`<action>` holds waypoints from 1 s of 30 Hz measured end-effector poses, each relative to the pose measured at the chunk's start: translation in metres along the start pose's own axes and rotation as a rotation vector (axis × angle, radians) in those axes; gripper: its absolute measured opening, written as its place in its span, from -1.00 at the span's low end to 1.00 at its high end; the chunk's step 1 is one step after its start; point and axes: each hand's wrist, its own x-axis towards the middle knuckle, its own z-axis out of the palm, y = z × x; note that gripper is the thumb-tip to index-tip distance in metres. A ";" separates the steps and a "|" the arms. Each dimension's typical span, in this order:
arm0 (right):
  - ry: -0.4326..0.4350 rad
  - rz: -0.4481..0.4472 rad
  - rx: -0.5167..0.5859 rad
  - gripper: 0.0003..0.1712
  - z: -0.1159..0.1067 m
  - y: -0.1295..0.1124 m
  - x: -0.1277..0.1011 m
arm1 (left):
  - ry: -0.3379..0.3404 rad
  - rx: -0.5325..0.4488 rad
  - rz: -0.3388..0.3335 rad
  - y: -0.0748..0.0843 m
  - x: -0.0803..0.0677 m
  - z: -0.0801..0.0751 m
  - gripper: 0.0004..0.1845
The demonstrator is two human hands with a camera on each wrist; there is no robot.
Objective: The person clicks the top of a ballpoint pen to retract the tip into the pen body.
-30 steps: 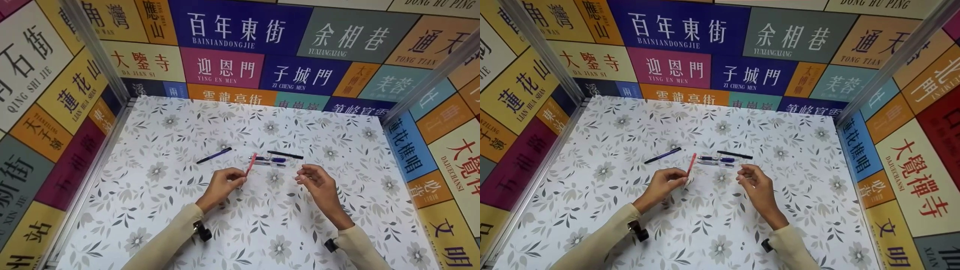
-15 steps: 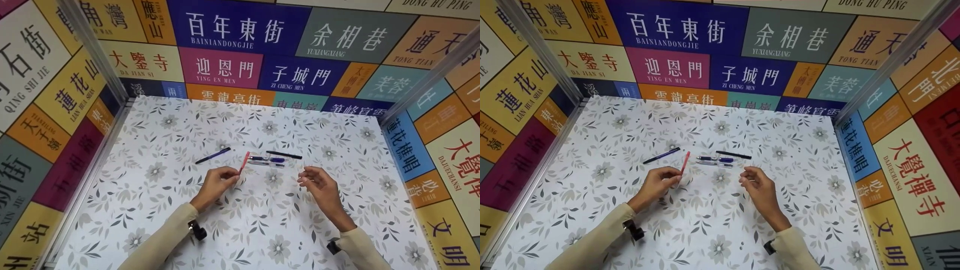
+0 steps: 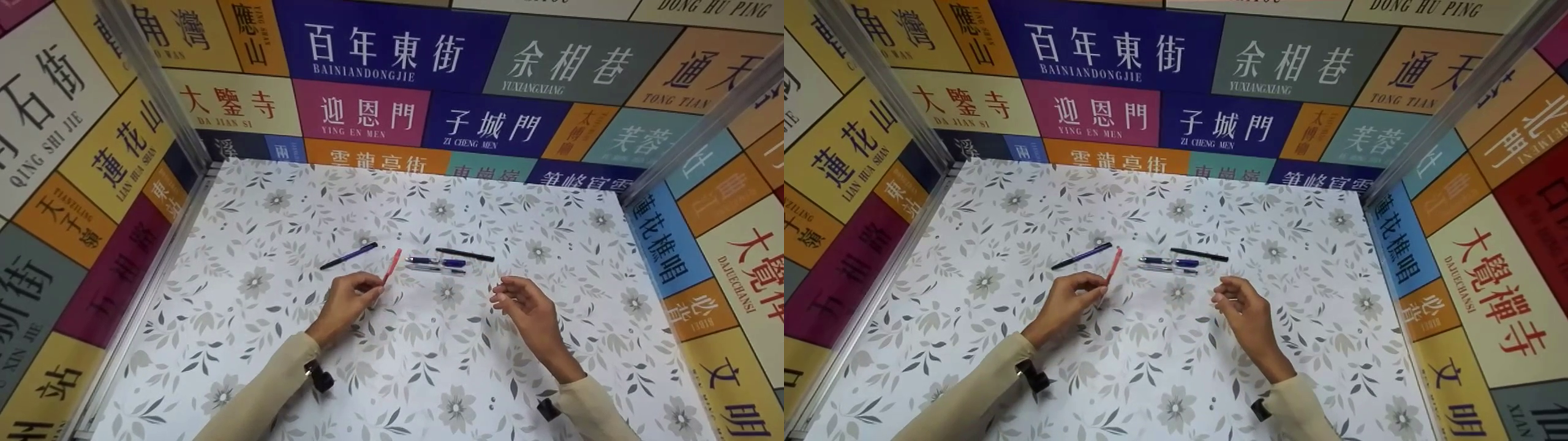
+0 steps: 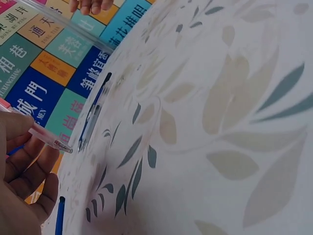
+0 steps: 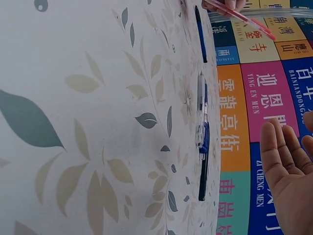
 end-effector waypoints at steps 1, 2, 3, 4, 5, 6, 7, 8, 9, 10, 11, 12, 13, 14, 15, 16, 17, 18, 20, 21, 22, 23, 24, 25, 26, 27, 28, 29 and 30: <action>0.001 -0.002 0.007 -0.62 0.000 0.000 0.000 | -0.001 0.012 0.008 -0.001 0.000 0.000 -0.90; 0.001 -0.004 0.012 -0.62 0.000 0.001 -0.001 | -0.003 0.021 0.018 -0.002 0.000 0.000 -0.90; 0.001 -0.006 0.016 -0.62 0.000 0.001 -0.001 | -0.005 0.029 0.028 -0.003 0.001 -0.001 -0.90; 0.001 -0.008 0.018 -0.63 0.000 0.001 -0.001 | -0.006 0.037 0.040 -0.004 0.001 -0.001 -0.90; 0.002 -0.009 0.023 -0.63 -0.001 0.002 -0.001 | -0.006 0.048 0.052 -0.005 0.001 -0.001 -0.90; 0.004 -0.009 0.027 -0.63 -0.001 0.002 -0.002 | -0.008 0.054 0.062 -0.007 0.002 -0.002 -0.90; 0.006 -0.007 0.030 -0.63 -0.001 0.002 -0.002 | -0.010 0.059 0.071 -0.009 0.002 -0.002 -0.89; 0.007 -0.005 0.029 -0.63 -0.001 0.002 -0.002 | -0.010 0.064 0.080 -0.010 0.003 -0.003 -0.89; 0.009 -0.003 0.031 -0.63 -0.001 0.002 -0.003 | -0.011 0.070 0.092 -0.012 0.003 -0.003 -0.90; 0.011 0.000 0.030 -0.63 -0.002 0.002 -0.003 | -0.011 0.077 0.101 -0.013 0.004 -0.004 -0.90; 0.013 0.002 0.028 -0.63 -0.002 0.003 -0.003 | -0.013 0.083 0.108 -0.015 0.004 -0.005 -0.91; 0.013 0.005 0.023 -0.64 -0.002 0.003 -0.003 | -0.016 0.089 0.115 -0.016 0.004 -0.005 -0.90; 0.015 0.007 0.020 -0.64 -0.002 0.003 -0.004 | -0.018 0.100 0.124 -0.017 0.004 -0.006 -0.91; 0.017 0.009 0.018 -0.64 -0.002 0.003 -0.004 | -0.020 0.115 0.135 -0.018 0.004 -0.007 -0.92; 0.015 0.007 0.013 -0.64 -0.002 0.002 -0.004 | -0.022 0.133 0.141 -0.019 0.003 -0.008 -0.92; 0.014 0.009 0.005 -0.64 -0.003 0.002 -0.004 | -0.025 0.151 0.139 -0.020 0.003 -0.008 -0.93; 0.014 0.010 0.000 -0.64 -0.003 0.002 -0.004 | -0.029 0.167 0.137 -0.021 0.003 -0.009 -0.93; 0.012 0.010 -0.005 -0.64 -0.003 0.001 -0.005 | -0.032 0.184 0.135 -0.021 0.003 -0.010 -0.93; 0.008 0.003 -0.008 -0.63 -0.003 0.001 -0.005 | -0.039 0.208 0.122 -0.022 0.002 -0.011 -0.93; 0.006 -0.001 -0.012 -0.63 -0.004 0.002 -0.005 | -0.044 0.216 0.115 -0.023 0.002 -0.012 -0.92; 0.007 -0.001 -0.011 -0.63 -0.004 0.002 -0.005 | -0.048 0.221 0.111 -0.023 0.002 -0.013 -0.92; 0.007 -0.006 -0.007 -0.63 -0.004 0.002 -0.006 | -0.050 0.221 0.107 -0.024 0.002 -0.013 -0.91; 0.007 -0.008 -0.008 -0.63 -0.004 0.003 -0.006 | -0.051 0.225 0.105 -0.024 0.002 -0.014 -0.91; 0.008 -0.008 -0.007 -0.63 -0.004 0.003 -0.006 | -0.051 0.227 0.101 -0.025 0.002 -0.014 -0.90; 0.011 -0.005 -0.010 -0.63 -0.005 0.003 -0.006 | -0.051 0.229 0.098 -0.025 0.003 -0.014 -0.90; 0.013 -0.002 -0.011 -0.63 -0.005 0.003 -0.006 | -0.051 0.232 0.095 -0.025 0.003 -0.015 -0.90; 0.015 0.003 -0.008 -0.64 -0.005 0.003 -0.006 | -0.050 0.234 0.091 -0.026 0.004 -0.015 -0.90; 0.017 0.007 -0.005 -0.64 -0.005 0.003 -0.006 | -0.047 0.241 0.087 -0.026 0.004 -0.015 -0.90; 0.020 0.012 -0.002 -0.64 -0.005 0.003 -0.006 | -0.046 0.248 0.085 -0.027 0.005 -0.016 -0.89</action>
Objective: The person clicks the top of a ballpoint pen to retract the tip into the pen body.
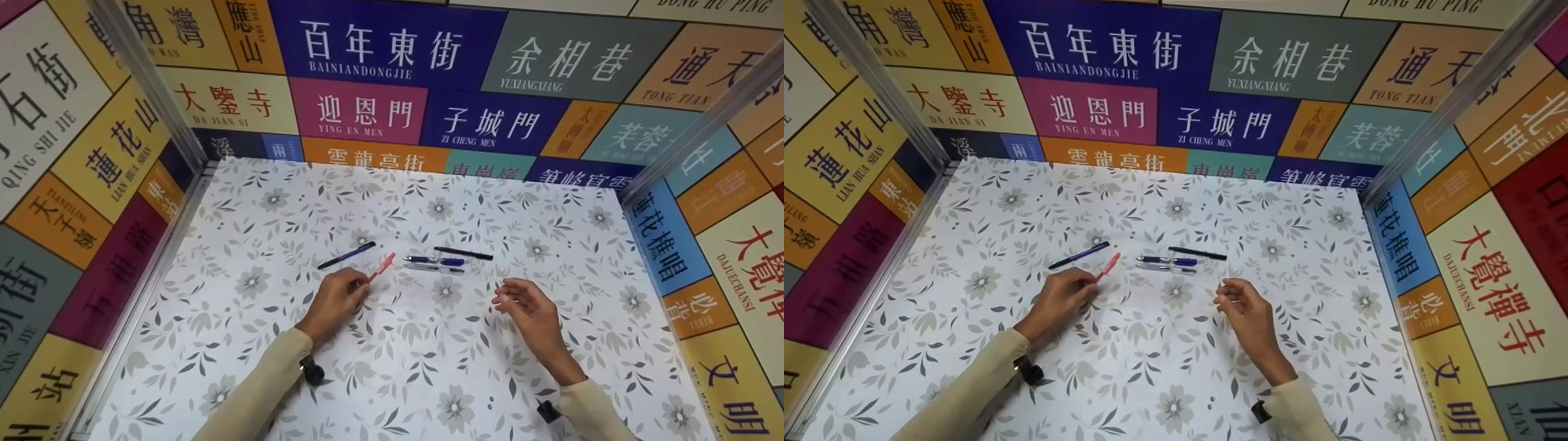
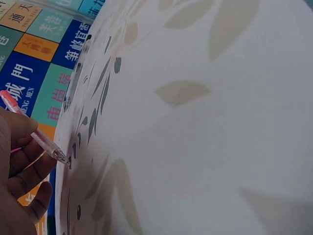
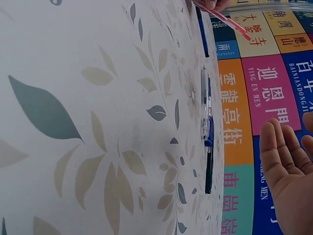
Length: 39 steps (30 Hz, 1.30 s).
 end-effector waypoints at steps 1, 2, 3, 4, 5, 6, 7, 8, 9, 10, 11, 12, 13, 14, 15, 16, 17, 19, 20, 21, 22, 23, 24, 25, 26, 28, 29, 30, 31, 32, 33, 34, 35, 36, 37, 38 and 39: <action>0.003 0.004 0.005 -0.64 0.000 0.000 0.000 | 0.002 0.004 0.000 -0.001 0.000 0.000 -0.89; 0.006 0.007 0.008 -0.64 0.000 0.000 0.000 | 0.005 0.011 0.004 -0.002 0.001 -0.001 -0.88; 0.008 0.010 0.013 -0.64 0.000 0.000 0.000 | 0.008 0.020 0.010 -0.003 0.001 -0.001 -0.88; 0.011 0.012 0.014 -0.64 0.000 0.000 0.000 | 0.011 0.032 0.016 -0.005 0.001 -0.001 -0.89; 0.013 0.014 0.014 -0.64 0.000 0.001 0.000 | 0.015 0.046 0.023 -0.007 0.001 -0.001 -0.89; 0.014 0.015 0.015 -0.64 0.000 0.001 0.000 | 0.018 0.059 0.030 -0.008 0.001 0.000 -0.90; 0.014 0.017 0.013 -0.64 0.000 0.001 0.000 | 0.021 0.072 0.036 -0.010 0.001 0.000 -0.90; 0.014 0.017 0.010 -0.64 0.000 0.001 0.000 | 0.023 0.087 0.041 -0.012 0.001 0.000 -0.91; 0.013 0.016 0.009 -0.64 0.000 0.002 0.000 | 0.025 0.103 0.044 -0.013 0.001 0.000 -0.91; 0.011 0.012 0.009 -0.63 0.000 0.002 -0.001 | 0.029 0.118 0.047 -0.015 0.001 0.000 -0.91; 0.009 0.009 0.009 -0.63 0.000 0.002 -0.001 | 0.032 0.129 0.049 -0.016 0.002 0.000 -0.92; 0.007 0.003 0.009 -0.63 -0.001 0.002 -0.001 | 0.036 0.139 0.052 -0.017 0.002 0.000 -0.92; 0.005 -0.003 0.009 -0.63 -0.001 0.003 -0.001 | 0.039 0.149 0.057 -0.017 0.002 -0.001 -0.93; 0.002 -0.011 0.010 -0.64 -0.001 0.002 -0.001 | 0.043 0.158 0.061 -0.018 0.003 -0.001 -0.94; 0.000 -0.017 0.005 -0.64 -0.001 0.003 -0.002 | 0.048 0.162 0.068 -0.019 0.003 -0.001 -0.94; -0.003 -0.024 -0.001 -0.63 -0.001 0.003 -0.002 | 0.052 0.169 0.076 -0.019 0.004 -0.001 -0.95; -0.004 -0.028 -0.008 -0.63 -0.001 0.003 -0.002 | 0.054 0.180 0.084 -0.020 0.004 -0.002 -0.95; -0.006 -0.032 -0.021 -0.63 -0.002 0.004 -0.003 | 0.060 0.208 0.105 -0.021 0.005 -0.003 -0.95; -0.005 -0.031 -0.028 -0.63 -0.002 0.004 -0.003 | 0.063 0.224 0.116 -0.022 0.005 -0.003 -0.95; -0.003 -0.028 -0.031 -0.63 -0.002 0.005 -0.004 | 0.066 0.241 0.129 -0.023 0.006 -0.003 -0.94; -0.001 -0.024 -0.026 -0.63 -0.003 0.005 -0.004 | 0.068 0.261 0.139 -0.024 0.006 -0.004 -0.94; 0.001 -0.019 -0.022 -0.63 -0.003 0.005 -0.004 | 0.070 0.278 0.148 -0.025 0.006 -0.004 -0.95; 0.004 -0.015 -0.016 -0.63 -0.003 0.005 -0.004 | 0.072 0.291 0.154 -0.026 0.006 -0.004 -0.96; 0.004 -0.013 -0.010 -0.63 -0.004 0.006 -0.004 | 0.073 0.301 0.157 -0.026 0.006 -0.005 -0.96; 0.004 -0.012 -0.004 -0.63 -0.004 0.006 -0.004 | 0.072 0.308 0.156 -0.027 0.006 -0.005 -0.96; 0.003 -0.012 0.009 -0.63 -0.005 0.006 -0.005 | 0.070 0.314 0.145 -0.028 0.006 -0.006 -0.97; 0.001 -0.013 0.012 -0.63 -0.005 0.006 -0.005 | 0.069 0.316 0.139 -0.029 0.006 -0.006 -0.96; -0.001 -0.014 0.017 -0.63 -0.005 0.006 -0.005 | 0.068 0.318 0.133 -0.029 0.006 -0.007 -0.96; -0.003 -0.015 0.020 -0.63 -0.006 0.006 -0.005 | 0.067 0.319 0.128 -0.030 0.006 -0.008 -0.96; -0.003 -0.015 0.025 -0.63 -0.006 0.006 -0.006 | 0.067 0.324 0.125 -0.031 0.007 -0.008 -0.95; -0.004 -0.016 0.028 -0.63 -0.007 0.007 -0.006 | 0.070 0.328 0.126 -0.032 0.007 -0.009 -0.95; -0.005 -0.016 0.034 -0.63 -0.007 0.007 -0.006 | 0.074 0.333 0.130 -0.033 0.008 -0.009 -0.94; -0.005 -0.017 0.035 -0.63 -0.008 0.008 -0.006 | 0.080 0.337 0.136 -0.034 0.008 -0.009 -0.94; -0.004 -0.017 0.042 -0.63 -0.008 0.008 -0.006 | 0.086 0.340 0.142 -0.035 0.008 -0.010 -0.94; -0.003 -0.015 0.047 -0.63 -0.009 0.009 -0.007 | 0.095 0.339 0.149 -0.036 0.009 -0.010 -0.94; -0.002 -0.014 0.050 -0.63 -0.009 0.009 -0.007 | 0.104 0.339 0.157 -0.037 0.009 -0.010 -0.94; 0.000 -0.010 0.051 -0.62 -0.010 0.010 -0.007 | 0.113 0.335 0.166 -0.038 0.009 -0.010 -0.94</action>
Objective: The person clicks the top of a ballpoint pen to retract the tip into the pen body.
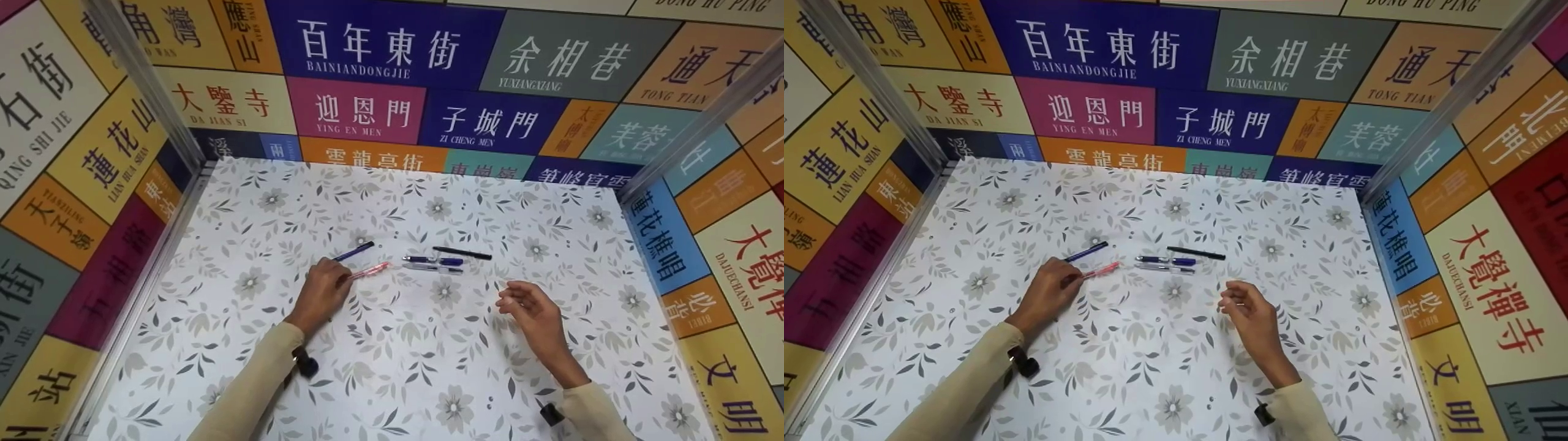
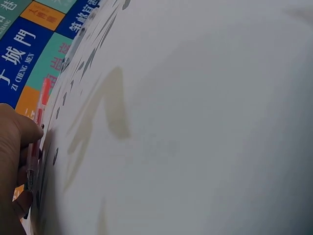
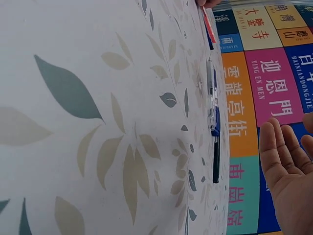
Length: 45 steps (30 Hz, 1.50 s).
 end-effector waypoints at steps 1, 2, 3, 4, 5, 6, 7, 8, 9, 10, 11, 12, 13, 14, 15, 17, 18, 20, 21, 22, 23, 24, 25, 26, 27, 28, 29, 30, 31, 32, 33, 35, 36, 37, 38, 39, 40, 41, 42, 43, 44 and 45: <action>0.004 0.006 0.000 -0.63 0.000 0.000 0.000 | 0.007 -0.003 0.004 -0.001 0.000 0.000 -0.95; 0.008 0.015 -0.001 -0.62 -0.001 0.000 0.000 | 0.012 -0.005 0.006 -0.001 0.000 0.000 -0.95; 0.012 0.025 -0.001 -0.62 -0.001 0.000 0.000 | 0.016 -0.005 0.009 -0.002 0.000 0.000 -0.95; 0.017 0.036 -0.006 -0.62 -0.002 0.000 -0.001 | 0.019 -0.004 0.010 -0.002 0.000 0.000 -0.95; 0.022 0.048 -0.008 -0.62 -0.002 0.000 -0.001 | 0.021 -0.002 0.011 -0.003 -0.001 0.000 -0.95; 0.027 0.060 -0.018 -0.62 -0.002 -0.001 -0.001 | 0.022 0.000 0.010 -0.003 -0.001 0.000 -0.95; 0.031 0.072 -0.029 -0.63 -0.003 -0.001 -0.001 | 0.023 0.002 0.009 -0.002 -0.001 0.000 -0.95; 0.034 0.084 -0.038 -0.63 -0.003 -0.001 -0.001 | 0.025 0.005 0.010 -0.002 -0.001 0.000 -0.94; 0.038 0.096 -0.046 -0.63 -0.004 -0.001 -0.001 | 0.029 0.006 0.011 -0.002 -0.001 0.000 -0.94; 0.041 0.104 -0.054 -0.63 -0.005 -0.001 -0.001 | 0.030 0.006 0.010 -0.002 -0.001 0.000 -0.94; 0.042 0.110 -0.062 -0.63 -0.006 -0.001 -0.001 | 0.032 0.007 0.010 -0.002 -0.001 0.000 -0.94; 0.042 0.112 -0.074 -0.63 -0.006 -0.001 -0.002 | 0.033 0.007 0.010 -0.002 -0.001 -0.001 -0.94; 0.043 0.112 -0.071 -0.63 -0.007 -0.001 -0.002 | 0.033 0.006 0.009 -0.002 -0.001 -0.001 -0.94; 0.045 0.109 -0.066 -0.63 -0.008 0.000 -0.002 | 0.031 0.007 0.008 -0.002 -0.001 -0.001 -0.94; 0.047 0.107 -0.067 -0.64 -0.009 0.001 -0.002 | 0.027 0.008 0.006 -0.003 -0.001 -0.001 -0.95; 0.052 0.103 -0.073 -0.65 -0.011 0.001 -0.002 | 0.014 0.014 -0.001 -0.003 -0.001 -0.001 -0.94; 0.056 0.102 -0.073 -0.66 -0.012 0.001 -0.003 | 0.006 0.016 -0.004 -0.002 -0.001 -0.002 -0.93; 0.064 0.108 -0.072 -0.67 -0.014 0.001 -0.003 | -0.004 0.020 -0.009 -0.001 -0.001 -0.003 -0.90; 0.067 0.111 -0.070 -0.67 -0.015 0.001 -0.003 | -0.006 0.021 -0.011 0.000 -0.001 -0.004 -0.88; 0.070 0.114 -0.070 -0.68 -0.015 0.001 -0.003 | -0.003 0.020 -0.008 0.002 -0.001 -0.004 -0.87; 0.072 0.116 -0.068 -0.68 -0.016 0.001 -0.004 | 0.004 0.019 -0.001 0.003 -0.001 -0.005 -0.85; 0.073 0.117 -0.067 -0.68 -0.017 0.002 -0.004 | 0.015 0.017 0.009 0.005 -0.001 -0.005 -0.84; 0.074 0.121 -0.069 -0.68 -0.018 0.003 -0.004 | 0.028 0.014 0.021 0.006 0.000 -0.005 -0.83; 0.075 0.125 -0.069 -0.67 -0.018 0.004 -0.004 | 0.042 0.014 0.037 0.008 0.000 -0.005 -0.83; 0.077 0.128 -0.067 -0.67 -0.019 0.004 -0.004 | 0.054 0.009 0.055 0.009 0.000 -0.005 -0.85; 0.078 0.131 -0.071 -0.67 -0.020 0.005 -0.005 | 0.064 0.006 0.074 0.010 0.001 -0.005 -0.86; 0.079 0.133 -0.071 -0.67 -0.021 0.006 -0.005 | 0.072 0.004 0.092 0.012 0.001 -0.004 -0.87; 0.079 0.133 -0.073 -0.67 -0.021 0.007 -0.005 | 0.075 0.001 0.106 0.013 0.001 -0.004 -0.88; 0.080 0.134 -0.074 -0.67 -0.022 0.007 -0.005 | 0.073 -0.005 0.120 0.014 0.002 -0.003 -0.89; 0.075 0.131 -0.079 -0.67 -0.023 0.008 -0.005 | 0.067 -0.007 0.133 0.016 0.002 -0.002 -0.90; 0.074 0.129 -0.086 -0.67 -0.023 0.008 -0.005 | 0.060 -0.013 0.143 0.017 0.002 -0.002 -0.90; 0.069 0.123 -0.098 -0.68 -0.025 0.009 -0.005 | 0.038 -0.020 0.158 0.020 0.003 -0.001 -0.90; 0.067 0.119 -0.102 -0.68 -0.025 0.009 -0.005 | 0.027 -0.026 0.163 0.022 0.003 -0.001 -0.89; 0.064 0.114 -0.107 -0.68 -0.025 0.010 -0.006 | 0.019 -0.034 0.169 0.023 0.004 -0.001 -0.88; 0.057 0.106 -0.116 -0.68 -0.026 0.010 -0.006 | 0.013 -0.041 0.173 0.025 0.004 -0.001 -0.87; 0.060 0.103 -0.117 -0.69 -0.026 0.010 -0.006 | 0.007 -0.051 0.177 0.027 0.005 0.000 -0.86; 0.059 0.101 -0.119 -0.69 -0.026 0.011 -0.006 | 0.003 -0.061 0.180 0.028 0.006 0.000 -0.85; 0.060 0.099 -0.118 -0.69 -0.026 0.011 -0.006 | 0.001 -0.072 0.185 0.030 0.006 0.000 -0.84; 0.063 0.100 -0.118 -0.70 -0.026 0.012 -0.007 | 0.001 -0.082 0.190 0.031 0.007 0.001 -0.83; 0.067 0.104 -0.117 -0.70 -0.026 0.012 -0.007 | 0.002 -0.092 0.196 0.032 0.008 0.001 -0.83; 0.072 0.109 -0.115 -0.70 -0.027 0.013 -0.007 | -0.001 -0.101 0.203 0.033 0.008 0.002 -0.82; 0.081 0.118 -0.110 -0.71 -0.027 0.013 -0.008 | -0.002 -0.108 0.211 0.034 0.009 0.003 -0.82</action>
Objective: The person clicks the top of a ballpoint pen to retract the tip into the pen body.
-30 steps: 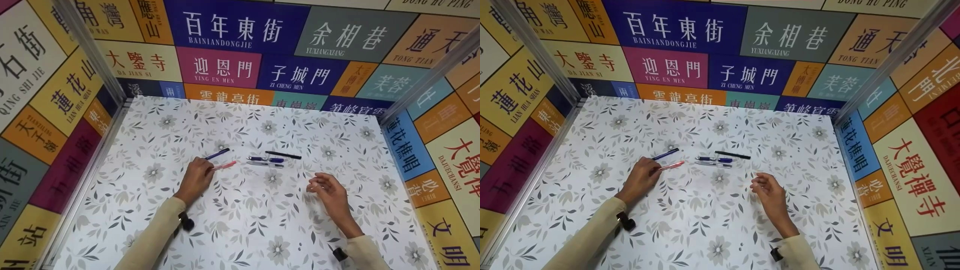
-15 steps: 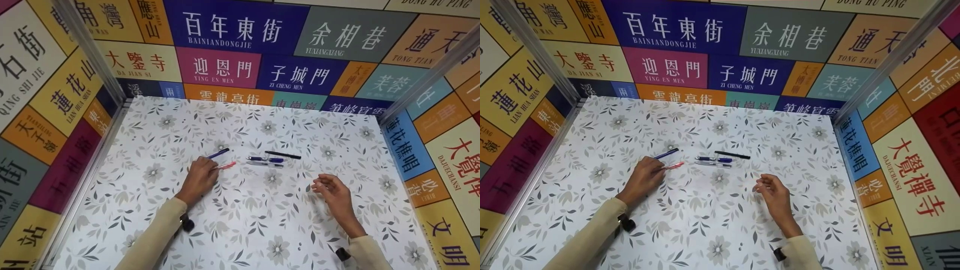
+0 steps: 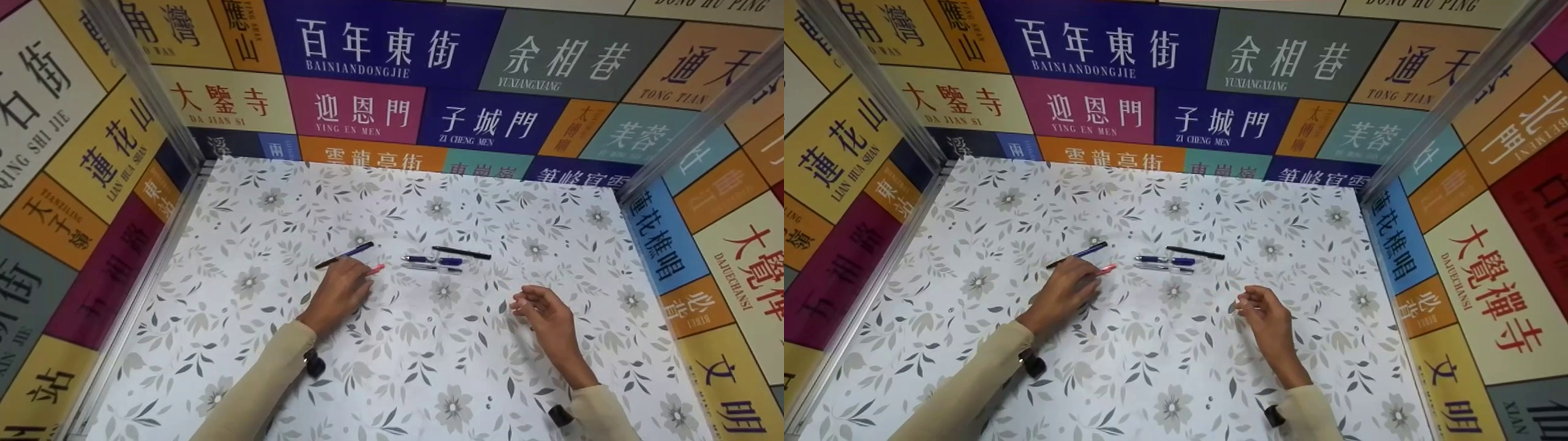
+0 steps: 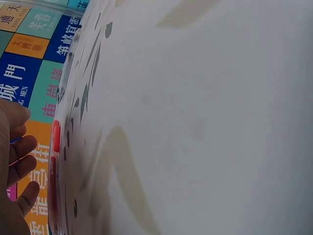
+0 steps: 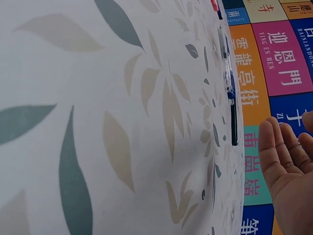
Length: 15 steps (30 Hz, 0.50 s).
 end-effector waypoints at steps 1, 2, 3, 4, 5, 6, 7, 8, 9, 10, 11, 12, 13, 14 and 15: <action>0.005 0.008 0.004 -0.71 0.000 0.000 0.000 | 0.000 -0.007 0.008 0.000 0.001 0.001 -0.82; 0.009 0.015 0.006 -0.71 0.000 0.001 -0.001 | -0.001 -0.015 0.013 0.001 0.001 0.002 -0.82; 0.013 0.021 0.005 -0.72 0.001 0.001 -0.001 | -0.004 -0.024 0.016 0.001 0.002 0.003 -0.81; 0.015 0.027 0.006 -0.72 0.001 0.001 -0.001 | -0.008 -0.029 0.019 0.001 0.002 0.005 -0.81; 0.016 0.033 0.005 -0.72 0.001 0.001 -0.001 | -0.011 -0.031 0.020 0.002 0.002 0.006 -0.80; 0.017 0.039 0.005 -0.72 0.002 0.001 -0.002 | -0.012 -0.029 0.017 0.002 0.003 0.007 -0.80; 0.017 0.043 0.006 -0.71 0.002 0.001 -0.002 | -0.015 -0.027 0.012 0.003 0.004 0.008 -0.79; 0.016 0.046 0.007 -0.71 0.002 0.001 -0.002 | -0.020 -0.025 0.004 0.003 0.004 0.010 -0.79; 0.016 0.048 0.007 -0.71 0.002 0.001 -0.002 | -0.025 -0.020 -0.003 0.004 0.005 0.011 -0.79; 0.017 0.051 0.008 -0.71 0.002 0.001 -0.002 | -0.028 -0.014 -0.009 0.004 0.006 0.012 -0.79; 0.017 0.051 0.009 -0.70 0.002 0.001 -0.002 | -0.032 -0.010 -0.014 0.005 0.007 0.014 -0.79; 0.017 0.050 0.008 -0.71 0.002 0.001 -0.002 | -0.038 -0.010 -0.018 0.006 0.009 0.015 -0.79; 0.018 0.049 0.007 -0.71 0.002 0.001 -0.002 | -0.042 -0.012 -0.019 0.006 0.010 0.016 -0.79; 0.019 0.048 0.007 -0.71 0.002 0.001 -0.002 | -0.047 -0.012 -0.018 0.007 0.012 0.017 -0.78; 0.020 0.046 0.008 -0.71 0.002 0.001 -0.002 | -0.052 -0.012 -0.014 0.008 0.014 0.018 -0.79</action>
